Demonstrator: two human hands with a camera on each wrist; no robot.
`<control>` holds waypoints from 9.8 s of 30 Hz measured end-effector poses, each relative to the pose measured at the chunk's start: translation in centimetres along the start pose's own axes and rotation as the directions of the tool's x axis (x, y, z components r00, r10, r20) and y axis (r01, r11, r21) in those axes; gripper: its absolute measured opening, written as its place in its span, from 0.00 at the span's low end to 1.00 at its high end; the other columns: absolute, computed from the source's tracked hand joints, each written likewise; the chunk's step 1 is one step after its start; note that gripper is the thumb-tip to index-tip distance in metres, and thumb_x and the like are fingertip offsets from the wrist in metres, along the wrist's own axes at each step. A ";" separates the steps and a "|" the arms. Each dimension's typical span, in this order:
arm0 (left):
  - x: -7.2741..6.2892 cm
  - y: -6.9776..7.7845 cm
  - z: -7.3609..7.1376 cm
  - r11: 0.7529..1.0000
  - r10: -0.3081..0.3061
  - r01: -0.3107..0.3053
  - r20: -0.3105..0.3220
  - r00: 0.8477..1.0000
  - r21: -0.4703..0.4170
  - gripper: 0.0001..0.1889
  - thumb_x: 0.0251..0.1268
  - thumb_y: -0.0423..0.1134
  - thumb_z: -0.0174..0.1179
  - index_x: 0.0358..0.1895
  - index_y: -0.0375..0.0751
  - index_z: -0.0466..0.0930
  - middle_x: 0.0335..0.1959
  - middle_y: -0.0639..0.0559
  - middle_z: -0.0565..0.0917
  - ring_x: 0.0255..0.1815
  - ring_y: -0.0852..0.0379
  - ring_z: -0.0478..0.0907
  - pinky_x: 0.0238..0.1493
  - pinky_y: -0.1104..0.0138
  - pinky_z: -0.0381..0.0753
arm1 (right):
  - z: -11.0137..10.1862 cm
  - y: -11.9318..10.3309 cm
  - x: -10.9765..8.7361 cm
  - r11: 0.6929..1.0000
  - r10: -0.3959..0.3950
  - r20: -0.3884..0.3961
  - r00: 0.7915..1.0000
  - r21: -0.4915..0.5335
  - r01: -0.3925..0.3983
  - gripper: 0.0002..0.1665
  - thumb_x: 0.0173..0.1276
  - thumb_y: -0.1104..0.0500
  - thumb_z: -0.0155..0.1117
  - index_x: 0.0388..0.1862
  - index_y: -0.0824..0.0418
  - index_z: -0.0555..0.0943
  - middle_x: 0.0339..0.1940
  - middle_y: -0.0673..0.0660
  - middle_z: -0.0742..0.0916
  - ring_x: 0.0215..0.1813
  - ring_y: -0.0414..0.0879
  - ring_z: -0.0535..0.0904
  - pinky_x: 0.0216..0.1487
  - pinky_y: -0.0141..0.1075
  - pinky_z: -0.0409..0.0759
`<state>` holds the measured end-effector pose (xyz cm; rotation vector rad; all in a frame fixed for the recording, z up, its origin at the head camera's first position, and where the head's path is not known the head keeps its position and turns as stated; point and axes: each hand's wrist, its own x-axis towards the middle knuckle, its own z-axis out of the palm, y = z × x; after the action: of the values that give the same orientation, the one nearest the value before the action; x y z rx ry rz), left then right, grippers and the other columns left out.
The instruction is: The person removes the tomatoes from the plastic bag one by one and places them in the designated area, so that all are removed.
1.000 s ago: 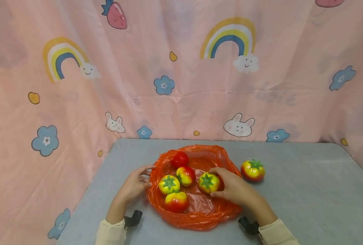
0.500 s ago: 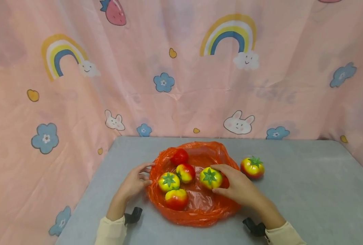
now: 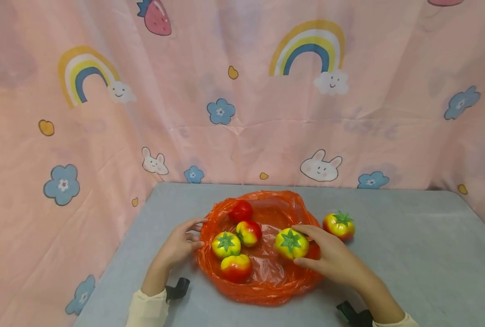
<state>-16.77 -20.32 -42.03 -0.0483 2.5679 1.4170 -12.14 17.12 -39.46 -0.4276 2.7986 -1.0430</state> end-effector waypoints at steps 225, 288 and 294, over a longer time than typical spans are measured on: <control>-0.1 0.2 0.2 0.997 0.059 -0.059 -0.012 0.998 0.052 0.31 0.58 0.21 0.64 0.64 0.50 0.76 0.53 0.44 0.80 0.40 0.55 0.82 0.47 0.59 0.87 | -7.6 4.1 -2.1 0.995 0.004 -0.213 0.977 -0.099 -0.025 0.52 0.61 0.39 0.71 0.78 0.53 0.60 0.76 0.67 0.66 0.72 0.71 0.60 0.61 0.77 0.60; 0.0 -0.2 0.4 0.998 0.037 -0.036 -0.011 0.999 0.059 0.30 0.58 0.22 0.64 0.63 0.52 0.78 0.53 0.45 0.80 0.40 0.55 0.81 0.44 0.61 0.87 | 5.3 -2.9 7.8 0.994 -0.101 0.122 0.987 -0.025 0.105 0.40 0.54 0.51 0.80 0.66 0.51 0.74 0.61 0.48 0.82 0.63 0.46 0.77 0.67 0.51 0.77; 0.0 -0.3 0.6 0.998 0.028 -0.027 -0.012 1.000 0.064 0.30 0.58 0.22 0.65 0.63 0.53 0.78 0.53 0.45 0.80 0.41 0.55 0.81 0.46 0.60 0.87 | 4.7 -2.6 6.9 0.996 -0.081 0.102 0.992 -0.031 0.084 0.40 0.55 0.49 0.78 0.67 0.50 0.74 0.63 0.48 0.81 0.64 0.46 0.76 0.68 0.51 0.75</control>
<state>-16.65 -20.01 -42.58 -0.0123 2.6326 1.3474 -17.12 10.26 -41.46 -0.5875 2.7347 -0.9610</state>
